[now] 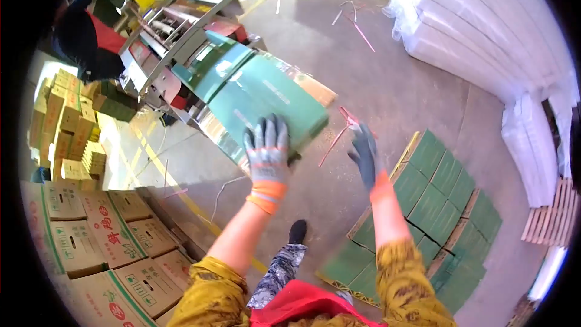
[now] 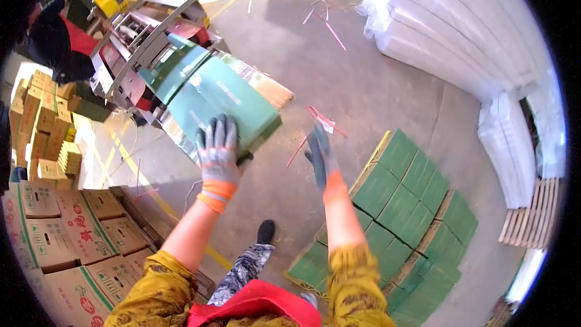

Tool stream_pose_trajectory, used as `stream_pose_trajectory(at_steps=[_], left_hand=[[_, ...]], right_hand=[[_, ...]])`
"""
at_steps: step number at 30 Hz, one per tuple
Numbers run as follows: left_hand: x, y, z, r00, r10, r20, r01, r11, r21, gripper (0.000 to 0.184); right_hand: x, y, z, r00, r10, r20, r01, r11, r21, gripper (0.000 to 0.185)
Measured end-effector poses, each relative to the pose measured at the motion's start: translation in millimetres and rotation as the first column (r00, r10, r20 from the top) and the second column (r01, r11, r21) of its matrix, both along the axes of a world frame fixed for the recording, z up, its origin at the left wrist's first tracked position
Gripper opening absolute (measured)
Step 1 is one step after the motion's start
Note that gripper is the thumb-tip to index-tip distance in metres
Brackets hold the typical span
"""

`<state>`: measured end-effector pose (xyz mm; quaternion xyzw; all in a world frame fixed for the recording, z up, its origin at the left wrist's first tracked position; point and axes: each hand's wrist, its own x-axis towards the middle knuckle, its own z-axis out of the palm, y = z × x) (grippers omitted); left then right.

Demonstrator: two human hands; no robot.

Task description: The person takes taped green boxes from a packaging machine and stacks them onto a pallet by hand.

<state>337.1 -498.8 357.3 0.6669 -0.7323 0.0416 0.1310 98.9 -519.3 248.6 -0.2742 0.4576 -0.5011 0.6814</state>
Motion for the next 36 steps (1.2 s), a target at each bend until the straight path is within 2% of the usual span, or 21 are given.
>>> stream_pose_trajectory(at_steps=[2, 4, 5, 6, 8, 9, 10, 12, 13, 16, 17, 18, 20, 22, 24, 25, 28, 31, 33, 35, 36], left_hand=[[14, 2, -3, 0.995, -0.064, -0.082, 0.063, 0.998, -0.009, 0.093], [32, 6, -4, 0.956, -0.155, -0.247, 0.146, 0.988, -0.054, 0.089], [36, 13, 16, 0.944, 0.031, -0.330, -0.017, 0.999, 0.046, 0.086], [44, 21, 8, 0.828, 0.166, -0.536, -0.192, 0.981, 0.007, 0.084], [59, 33, -19, 0.424, 0.303, -0.854, -0.521, 0.852, 0.044, 0.081], [69, 41, -5, -0.094, 0.437, -0.895, -0.387, 0.812, 0.437, 0.078], [78, 53, 9, -0.554, 0.542, -0.632, -0.066, 0.728, 0.683, 0.075], [85, 99, 4, -0.476, 0.512, -0.715, -0.101, 0.775, 0.624, 0.062], [93, 115, 7, -0.555, 0.511, -0.657, -0.103, 0.741, 0.663, 0.057], [117, 130, 39, -0.718, 0.390, -0.577, -0.215, 0.664, 0.716, 0.047], [123, 154, 15, -0.647, 0.409, -0.643, -0.326, 0.614, 0.719, 0.044], [129, 170, -1, -0.692, 0.402, -0.600, -0.349, 0.540, 0.765, 0.039], [143, 149, 11, -0.634, 0.268, -0.725, -0.452, 0.633, 0.629, 0.048], [167, 121, 24, -0.452, 0.404, -0.795, -0.537, 0.588, 0.604, 0.041], [185, 91, 10, -0.464, 0.284, -0.839, -0.632, 0.557, 0.538, 0.041], [194, 78, 3, -0.479, 0.272, -0.834, -0.636, 0.547, 0.544, 0.042], [192, 61, -18, -0.567, 0.227, -0.792, -0.621, 0.514, 0.592, 0.045], [178, 55, -21, -0.614, 0.204, -0.763, -0.624, 0.467, 0.626, 0.045], [172, 72, -14, -0.569, 0.374, -0.732, -0.531, 0.513, 0.675, 0.043], [166, 92, -11, -0.569, 0.463, -0.680, -0.445, 0.522, 0.728, 0.043], [160, 111, -22, -0.479, 0.549, -0.685, -0.443, 0.523, 0.728, 0.043]], right_hand=[[37, -71, 27, 0.975, 0.218, 0.049, -0.222, 0.972, 0.080, 0.071], [62, -92, 57, 0.865, 0.471, -0.172, -0.450, 0.880, 0.152, 0.073], [71, -100, 75, 0.769, 0.581, -0.266, -0.543, 0.814, 0.206, 0.074], [78, -96, 98, 0.745, 0.617, -0.254, -0.572, 0.786, 0.234, 0.078], [81, -63, 108, 0.756, 0.624, -0.196, -0.594, 0.781, 0.193, 0.084], [78, -37, 101, 0.785, 0.602, -0.147, -0.587, 0.799, 0.131, 0.086], [81, -14, 111, 0.812, 0.577, -0.089, -0.553, 0.809, 0.198, 0.087], [91, 15, 125, 0.783, 0.616, -0.088, -0.588, 0.779, 0.219, 0.087], [98, 18, 128, 0.728, 0.672, -0.136, -0.651, 0.739, 0.174, 0.086], [131, -53, 132, 0.283, 0.812, -0.511, -0.902, 0.406, 0.145, 0.080], [154, -95, 130, 0.416, 0.628, -0.658, -0.816, 0.577, 0.034, 0.079], [182, -141, 126, 0.514, 0.400, -0.758, -0.702, 0.705, -0.104, 0.079], [238, -233, 127, 0.316, 0.012, -0.949, -0.640, 0.741, -0.203, 0.087], [286, -300, 103, 0.377, 0.155, -0.913, -0.678, 0.718, -0.158, 0.103], [319, -334, 92, 0.193, 0.492, -0.849, -0.767, 0.616, 0.183, 0.105], [320, -333, 93, 0.223, 0.599, -0.769, -0.844, 0.513, 0.155, 0.103], [304, -332, 79, 0.247, 0.645, -0.723, -0.838, 0.517, 0.174, 0.100], [267, -301, 72, 0.258, 0.536, -0.804, -0.814, 0.569, 0.118, 0.096], [236, -272, 107, 0.336, 0.635, -0.695, -0.801, 0.581, 0.144, 0.086], [192, -236, 116, 0.313, 0.598, -0.737, -0.783, 0.603, 0.157, 0.079], [169, -217, 121, 0.294, 0.551, -0.781, -0.757, 0.633, 0.161, 0.074]])
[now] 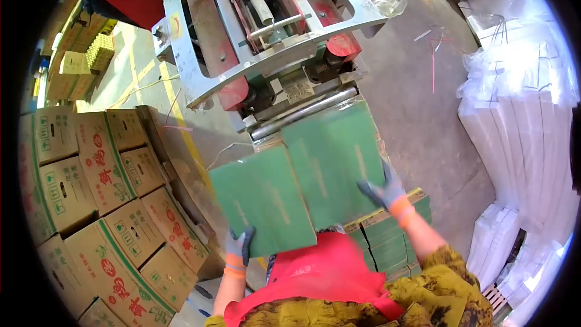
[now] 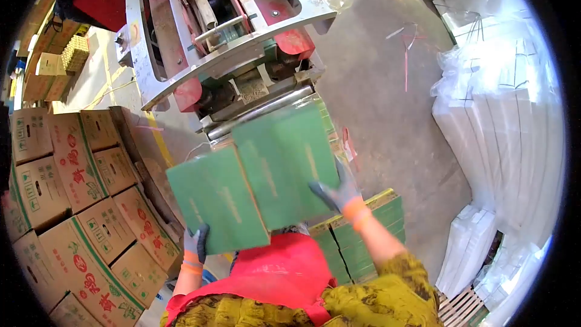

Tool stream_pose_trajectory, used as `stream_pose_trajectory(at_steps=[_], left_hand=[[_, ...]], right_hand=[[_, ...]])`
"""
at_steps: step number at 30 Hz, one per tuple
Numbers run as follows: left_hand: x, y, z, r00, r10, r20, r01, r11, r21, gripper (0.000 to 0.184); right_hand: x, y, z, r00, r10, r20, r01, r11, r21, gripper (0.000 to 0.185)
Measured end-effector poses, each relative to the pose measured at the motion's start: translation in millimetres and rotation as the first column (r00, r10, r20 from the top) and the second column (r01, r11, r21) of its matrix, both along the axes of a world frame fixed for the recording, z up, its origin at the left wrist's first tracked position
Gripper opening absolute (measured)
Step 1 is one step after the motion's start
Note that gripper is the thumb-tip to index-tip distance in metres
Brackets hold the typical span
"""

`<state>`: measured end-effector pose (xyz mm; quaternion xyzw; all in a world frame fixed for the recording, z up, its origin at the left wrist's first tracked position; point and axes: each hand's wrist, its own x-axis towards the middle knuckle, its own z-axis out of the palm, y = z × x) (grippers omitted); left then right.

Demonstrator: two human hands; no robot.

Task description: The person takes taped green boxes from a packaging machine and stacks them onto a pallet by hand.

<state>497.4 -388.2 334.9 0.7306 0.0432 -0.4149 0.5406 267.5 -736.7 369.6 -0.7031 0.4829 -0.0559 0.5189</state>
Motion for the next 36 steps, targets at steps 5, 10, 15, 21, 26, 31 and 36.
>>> stream_pose_trajectory(at_steps=[5, 10, 15, 21, 26, 31, 36], left_hand=[[-3, -2, -22, 0.984, -0.148, -0.104, 0.156, 0.985, 0.068, 0.051], [11, -10, -26, 0.956, -0.246, -0.161, 0.258, 0.964, 0.060, 0.047], [2, 0, -16, 0.983, -0.167, -0.075, 0.169, 0.985, 0.024, 0.034], [-41, 40, 21, 0.940, 0.265, -0.215, -0.282, 0.958, -0.053, 0.041], [33, -38, 27, 0.983, 0.170, -0.074, -0.173, 0.984, -0.033, 0.043], [68, -78, 20, 0.994, 0.114, -0.003, -0.113, 0.990, 0.081, 0.050], [74, -33, 36, 0.995, -0.092, -0.028, 0.094, 0.990, 0.102, 0.046]], right_hand=[[-84, 86, -40, 0.851, -0.510, 0.126, 0.448, 0.830, 0.332, 0.089], [-74, 93, -29, 0.777, -0.618, 0.119, 0.505, 0.725, 0.468, 0.071], [-104, 117, -26, 0.724, -0.689, 0.030, 0.533, 0.586, 0.611, 0.057], [-207, 112, -15, 0.466, -0.883, -0.059, 0.720, 0.339, 0.606, 0.045], [-159, -91, -19, 0.675, -0.649, 0.350, 0.452, 0.739, 0.500, 0.044], [-56, -155, 12, 0.952, -0.276, 0.131, 0.204, 0.893, 0.401, 0.053], [-93, -107, 23, 0.991, -0.132, -0.003, 0.123, 0.920, 0.372, 0.062]])
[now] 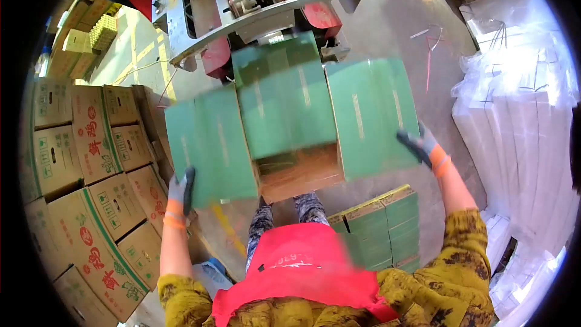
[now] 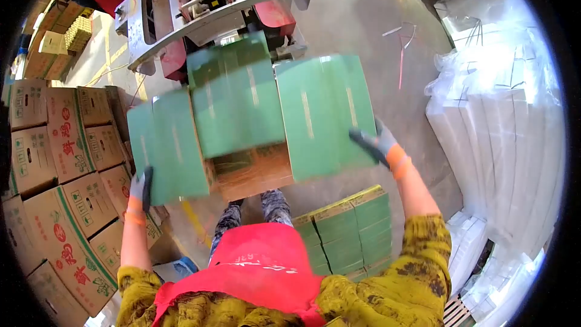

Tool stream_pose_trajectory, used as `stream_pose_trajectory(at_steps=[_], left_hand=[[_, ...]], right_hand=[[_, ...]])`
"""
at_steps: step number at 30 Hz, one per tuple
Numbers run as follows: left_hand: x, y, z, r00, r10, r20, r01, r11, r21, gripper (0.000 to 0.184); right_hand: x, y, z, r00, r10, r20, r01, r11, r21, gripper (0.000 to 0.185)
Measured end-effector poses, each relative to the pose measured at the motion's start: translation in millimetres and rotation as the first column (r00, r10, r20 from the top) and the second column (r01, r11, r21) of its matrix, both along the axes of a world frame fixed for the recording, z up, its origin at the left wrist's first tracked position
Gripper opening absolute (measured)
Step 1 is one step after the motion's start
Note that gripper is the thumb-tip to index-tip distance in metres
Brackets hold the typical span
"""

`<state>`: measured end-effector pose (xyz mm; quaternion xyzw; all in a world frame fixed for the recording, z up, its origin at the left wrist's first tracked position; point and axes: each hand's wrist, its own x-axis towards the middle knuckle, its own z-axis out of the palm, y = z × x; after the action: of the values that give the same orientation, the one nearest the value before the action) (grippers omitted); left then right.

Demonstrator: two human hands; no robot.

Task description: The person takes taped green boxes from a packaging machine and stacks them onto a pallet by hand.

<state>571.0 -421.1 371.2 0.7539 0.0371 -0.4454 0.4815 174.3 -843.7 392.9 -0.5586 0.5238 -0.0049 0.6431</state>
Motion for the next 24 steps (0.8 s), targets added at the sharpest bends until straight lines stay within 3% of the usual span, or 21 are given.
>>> stream_pose_trajectory(at_steps=[2, 3, 5, 9, 11, 16, 18, 19, 21, 23, 24], left_hand=[[-21, 75, -37, 1.000, 0.015, 0.011, -0.015, 1.000, -0.014, 0.044], [-41, 92, -33, 0.999, -0.004, 0.054, 0.002, 0.999, 0.032, 0.044], [-66, 103, -25, 0.998, -0.006, 0.066, 0.002, 0.999, 0.052, 0.045], [-55, 92, -21, 1.000, 0.009, 0.029, -0.008, 0.999, -0.054, 0.046], [-32, 73, -19, 1.000, -0.025, 0.008, 0.026, 0.998, -0.051, 0.047], [8, 51, -57, 0.978, -0.185, 0.102, 0.194, 0.976, -0.094, 0.050], [12, 58, -53, 0.972, -0.201, 0.118, 0.208, 0.977, -0.054, 0.049], [9, 58, -38, 0.920, -0.341, 0.194, 0.364, 0.926, -0.098, 0.049], [-1, 57, -22, 0.859, -0.473, 0.195, 0.494, 0.866, -0.078, 0.047], [-23, 42, -1, 0.768, -0.603, 0.216, 0.628, 0.775, -0.073, 0.049], [-24, 39, -1, 0.707, -0.662, 0.247, 0.690, 0.723, -0.035, 0.052]], right_hand=[[-53, 40, -15, 0.999, -0.029, -0.020, 0.029, 1.000, 0.002, 0.066], [-74, 60, -15, 0.997, -0.076, 0.013, 0.075, 0.997, 0.023, 0.067], [-102, 90, -8, 0.982, -0.173, 0.075, 0.169, 0.984, 0.058, 0.068], [-98, 76, -11, 0.961, -0.276, -0.008, 0.276, 0.959, 0.065, 0.067], [-77, 65, -14, 0.982, -0.187, 0.014, 0.187, 0.982, -0.033, 0.060], [-77, 100, -45, 0.972, -0.166, 0.169, 0.180, 0.981, -0.073, 0.063], [-101, 148, -48, 0.931, -0.327, 0.161, 0.329, 0.944, 0.015, 0.068], [-120, 178, -48, 0.893, -0.423, 0.151, 0.420, 0.906, 0.055, 0.072], [-189, 261, -94, 0.642, -0.702, 0.309, 0.621, 0.712, 0.328, 0.080], [-225, 354, -98, 0.569, -0.765, 0.302, 0.708, 0.642, 0.293, 0.081], [-248, 407, -128, 0.638, -0.750, 0.174, 0.742, 0.660, 0.120, 0.081]])
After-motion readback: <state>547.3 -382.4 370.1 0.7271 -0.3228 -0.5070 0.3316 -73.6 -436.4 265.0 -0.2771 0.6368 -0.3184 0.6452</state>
